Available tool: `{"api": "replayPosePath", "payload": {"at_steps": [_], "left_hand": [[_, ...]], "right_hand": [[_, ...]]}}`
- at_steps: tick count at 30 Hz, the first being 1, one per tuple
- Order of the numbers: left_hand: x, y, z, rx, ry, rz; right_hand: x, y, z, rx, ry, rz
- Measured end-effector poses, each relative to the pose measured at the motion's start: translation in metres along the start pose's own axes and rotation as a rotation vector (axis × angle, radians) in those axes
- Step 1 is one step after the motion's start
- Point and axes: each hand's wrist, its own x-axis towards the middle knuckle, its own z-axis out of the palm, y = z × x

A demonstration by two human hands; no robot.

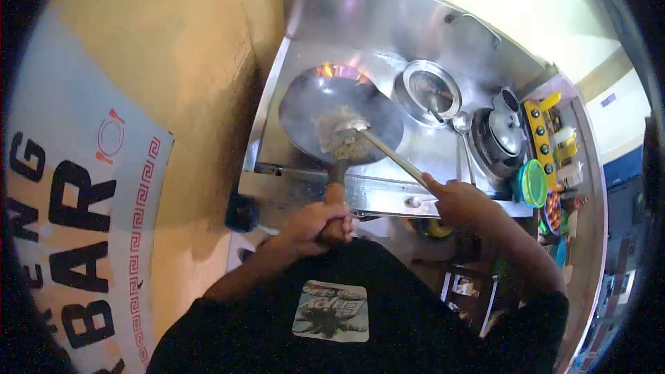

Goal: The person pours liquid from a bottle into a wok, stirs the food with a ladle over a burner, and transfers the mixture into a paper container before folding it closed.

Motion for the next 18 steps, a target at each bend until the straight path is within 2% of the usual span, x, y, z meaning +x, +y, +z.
{"api": "replayPosePath", "payload": {"at_steps": [1,2,3,4,5,6,9,10,12,13,14,16,18], "left_hand": [[-0.008,-0.008,-0.003,-0.028,0.012,-0.004],[-0.023,-0.023,-0.008,0.138,-0.003,0.122],[-0.028,-0.023,-0.008,0.329,-0.044,0.271],[-0.016,0.001,-0.005,0.563,-0.112,0.475],[-0.003,0.022,-0.002,0.591,-0.138,0.524],[0.007,0.034,-0.006,0.560,-0.112,0.482],[-0.017,-0.020,-0.026,0.399,0.012,0.238],[-0.023,-0.025,-0.019,0.266,0.020,0.181],[-0.012,-0.009,-0.007,0.041,-0.003,0.138],[0.005,-0.016,-0.023,0.339,-0.062,0.170],[0.015,-0.023,-0.035,0.295,-0.041,0.122],[0.048,-0.007,-0.050,-0.147,-0.061,0.174],[0.078,0.013,-0.075,-0.178,-0.131,0.183]], "right_hand": [[0.002,-0.014,-0.007,-0.126,-0.014,-0.031],[0.032,-0.009,0.010,-0.086,0.039,0.019],[0.031,-0.014,0.019,-0.070,-0.057,0.029],[0.039,-0.010,0.004,-0.081,-0.084,0.054],[0.009,-0.016,-0.005,-0.117,0.001,-0.045],[0.003,-0.024,-0.014,-0.090,-0.095,0.026],[0.002,-0.035,0.002,-0.076,0.095,-0.006],[0.017,-0.023,0.011,-0.097,0.075,-0.002],[0.006,-0.025,-0.011,-0.055,-0.042,-0.006],[0.024,-0.019,0.004,-0.018,-0.063,0.045],[0.036,-0.021,0.015,-0.092,-0.060,0.068],[0.051,-0.009,0.018,-0.068,0.238,0.000],[0.062,0.014,0.006,-0.205,0.305,0.036]]}}
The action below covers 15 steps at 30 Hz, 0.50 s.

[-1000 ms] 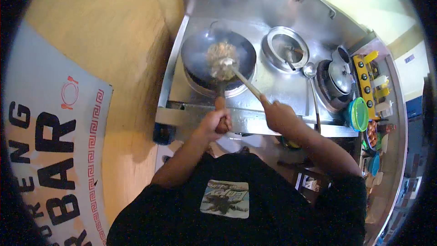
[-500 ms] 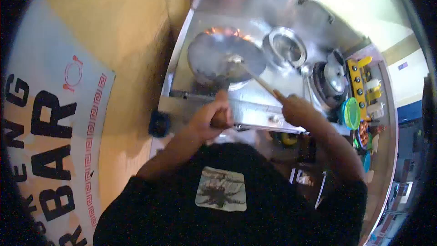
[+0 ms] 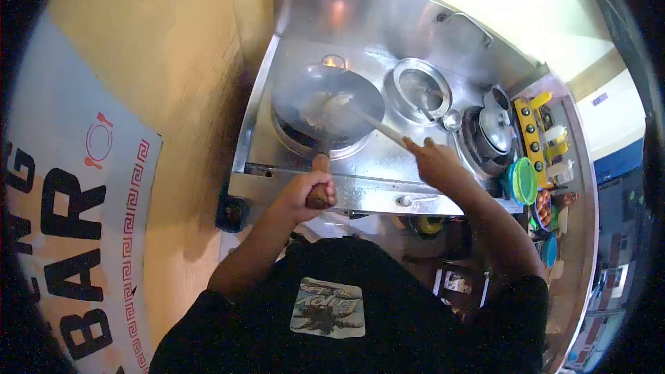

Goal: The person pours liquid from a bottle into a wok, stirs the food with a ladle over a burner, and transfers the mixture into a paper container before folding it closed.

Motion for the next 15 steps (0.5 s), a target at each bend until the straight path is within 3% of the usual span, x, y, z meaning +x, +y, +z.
{"api": "replayPosePath", "payload": {"at_steps": [2,5,10,14,15], "left_hand": [[0.006,-0.004,-0.021,-0.095,0.006,-0.038],[0.024,0.002,-0.026,0.082,0.119,0.025],[0.032,-0.005,-0.068,-0.032,0.035,-0.052],[0.047,-0.012,-0.106,0.051,0.066,-0.111],[0.046,-0.007,-0.100,0.057,0.061,-0.096]], "right_hand": [[0.000,0.014,-0.009,0.014,0.059,0.043],[-0.009,0.028,-0.017,-0.037,0.004,0.066],[-0.006,0.017,0.006,-0.018,-0.096,0.101],[0.055,-0.003,0.065,0.416,-0.026,0.242],[0.063,-0.005,0.073,0.514,0.076,0.216]]}}
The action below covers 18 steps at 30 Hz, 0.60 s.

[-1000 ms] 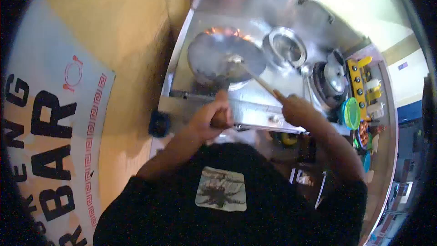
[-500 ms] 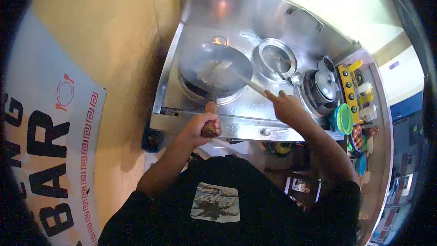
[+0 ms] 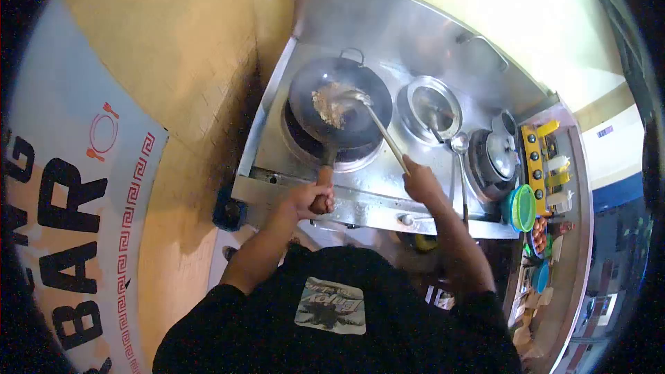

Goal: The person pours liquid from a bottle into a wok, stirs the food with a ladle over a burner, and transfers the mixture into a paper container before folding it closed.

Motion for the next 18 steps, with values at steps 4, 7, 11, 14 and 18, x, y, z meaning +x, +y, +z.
{"api": "replayPosePath", "payload": {"at_steps": [4,7,11,14,18], "left_hand": [[-0.001,-0.007,0.005,-0.008,0.053,0.058],[-0.005,-0.007,0.014,0.043,0.091,0.078],[-0.004,0.000,0.007,0.068,0.215,0.046],[-0.028,-0.015,0.077,-0.043,0.179,0.052],[-0.023,-0.024,0.099,0.199,0.164,0.166]], "right_hand": [[0.058,0.001,0.028,0.211,0.099,-0.100],[0.072,-0.017,0.041,0.141,0.027,-0.145],[0.008,-0.023,0.020,-0.271,-0.119,-0.182],[-0.032,-0.020,-0.014,-0.462,-0.258,-0.042],[-0.028,-0.002,-0.091,-0.612,-0.045,-0.201]]}}
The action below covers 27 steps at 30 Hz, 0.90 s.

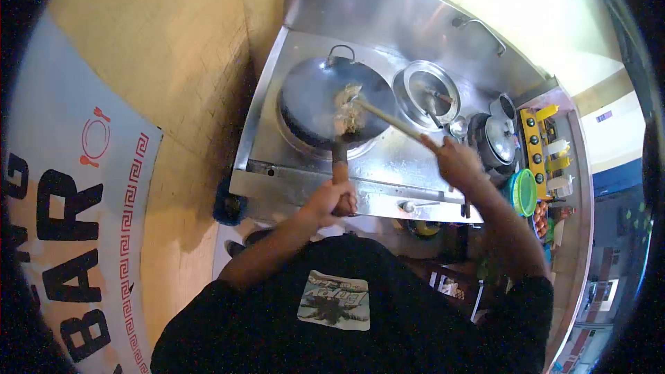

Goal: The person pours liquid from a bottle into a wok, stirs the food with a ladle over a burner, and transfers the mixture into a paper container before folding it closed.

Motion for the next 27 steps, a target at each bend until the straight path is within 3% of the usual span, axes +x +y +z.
{"api": "replayPosePath", "payload": {"at_steps": [3,6,8,10,12,16,18,21,22,25,26,27], "left_hand": [[0.024,0.006,-0.028,-0.286,-0.056,-0.111],[0.021,0.005,-0.029,-0.205,-0.059,-0.043],[0.020,0.004,-0.033,-0.213,-0.044,-0.037],[0.021,0.002,-0.038,-0.237,-0.036,-0.092],[0.027,-0.006,-0.047,-0.205,-0.051,-0.085],[0.028,-0.001,-0.060,-0.175,-0.027,-0.039],[0.032,-0.010,-0.070,-0.159,-0.031,-0.052],[0.038,-0.014,-0.077,-0.141,-0.072,-0.004],[0.039,-0.013,-0.078,-0.139,-0.057,-0.002],[0.046,-0.012,-0.086,-0.106,-0.047,-0.015],[0.045,-0.018,-0.089,-0.062,-0.049,-0.047],[0.036,-0.025,-0.088,-0.062,-0.043,-0.072]], "right_hand": [[-0.018,0.024,-0.032,-0.114,0.143,-0.065],[-0.033,0.023,-0.058,-0.049,-0.010,-0.033],[-0.029,0.017,-0.055,-0.014,-0.213,-0.019],[-0.008,0.013,-0.002,0.013,-0.041,-0.166],[0.036,-0.019,0.059,0.195,-0.028,0.024],[0.045,-0.027,0.063,0.389,0.040,0.080],[0.055,-0.031,0.081,0.470,0.113,0.205],[0.079,-0.052,0.097,0.680,0.215,0.163],[0.073,-0.049,0.093,0.943,-0.026,0.239],[0.045,-0.063,0.074,1.189,-0.113,0.297],[0.057,-0.067,0.089,1.179,-0.056,0.191],[0.059,-0.077,0.088,1.193,-0.070,0.208]]}}
